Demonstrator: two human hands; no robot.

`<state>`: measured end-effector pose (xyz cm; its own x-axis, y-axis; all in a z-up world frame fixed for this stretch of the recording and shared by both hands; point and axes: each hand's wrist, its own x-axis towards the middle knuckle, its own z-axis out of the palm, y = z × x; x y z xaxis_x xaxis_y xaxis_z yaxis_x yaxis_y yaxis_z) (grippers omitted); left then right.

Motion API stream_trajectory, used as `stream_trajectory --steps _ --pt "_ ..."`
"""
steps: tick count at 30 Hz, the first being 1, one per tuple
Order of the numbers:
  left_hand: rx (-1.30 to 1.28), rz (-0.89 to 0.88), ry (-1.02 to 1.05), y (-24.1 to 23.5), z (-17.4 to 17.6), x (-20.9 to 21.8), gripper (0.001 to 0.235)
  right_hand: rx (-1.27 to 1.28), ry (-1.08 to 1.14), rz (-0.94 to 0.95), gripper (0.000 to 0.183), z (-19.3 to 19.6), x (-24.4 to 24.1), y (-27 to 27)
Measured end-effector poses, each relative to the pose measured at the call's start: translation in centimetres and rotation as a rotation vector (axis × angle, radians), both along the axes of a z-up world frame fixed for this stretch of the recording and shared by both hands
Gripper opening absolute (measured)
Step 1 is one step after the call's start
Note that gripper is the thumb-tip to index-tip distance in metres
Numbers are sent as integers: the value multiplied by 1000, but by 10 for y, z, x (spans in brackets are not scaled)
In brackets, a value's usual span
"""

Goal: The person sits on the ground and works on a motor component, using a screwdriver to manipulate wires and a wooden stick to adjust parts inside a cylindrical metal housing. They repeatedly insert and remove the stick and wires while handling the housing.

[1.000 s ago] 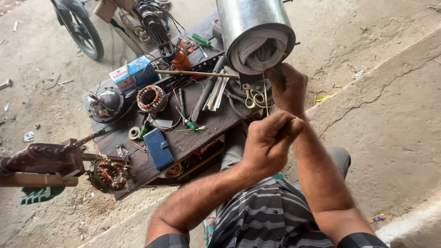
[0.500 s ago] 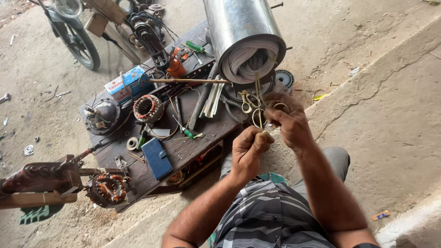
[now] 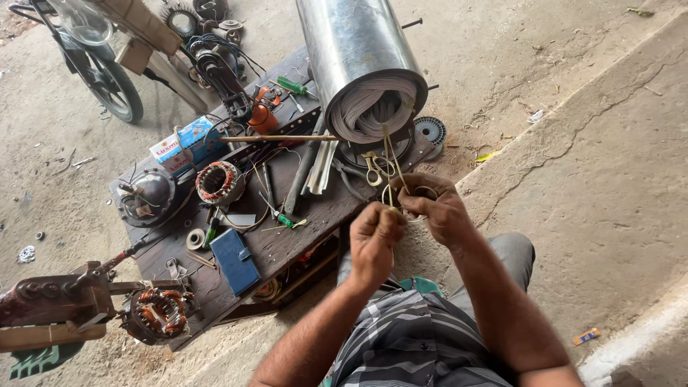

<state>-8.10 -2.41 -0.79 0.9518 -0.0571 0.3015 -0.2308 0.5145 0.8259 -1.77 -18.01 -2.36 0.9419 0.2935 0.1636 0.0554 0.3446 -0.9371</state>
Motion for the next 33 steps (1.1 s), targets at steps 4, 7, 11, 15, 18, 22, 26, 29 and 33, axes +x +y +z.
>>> stream_trajectory --steps 4,7,11,15,18,22,26,29,33 --pt "-225 -89 75 7 -1 3 29 -285 -223 -12 22 13 7 5" --pt "-272 -140 57 4 11 1 28 -437 -511 -58 22 22 11 2" --pt "-401 -182 15 5 34 4 28 -428 -547 -80 21 14 10 -1" --pt "-299 -193 32 6 53 17 30 -312 -541 -273 14 -9 9 15" --pt "64 140 -388 8 50 23 49 -30 -195 -247 24 -24 8 24" --pt "171 382 -192 22 28 46 40 334 203 -72 32 -28 5 23" --pt "400 315 -94 27 11 51 21 446 353 -27 33 -23 7 23" --pt "681 331 -188 25 14 48 25 447 322 5 34 -22 9 24" --pt "949 396 -252 21 31 54 31 424 314 96 28 -20 16 17"
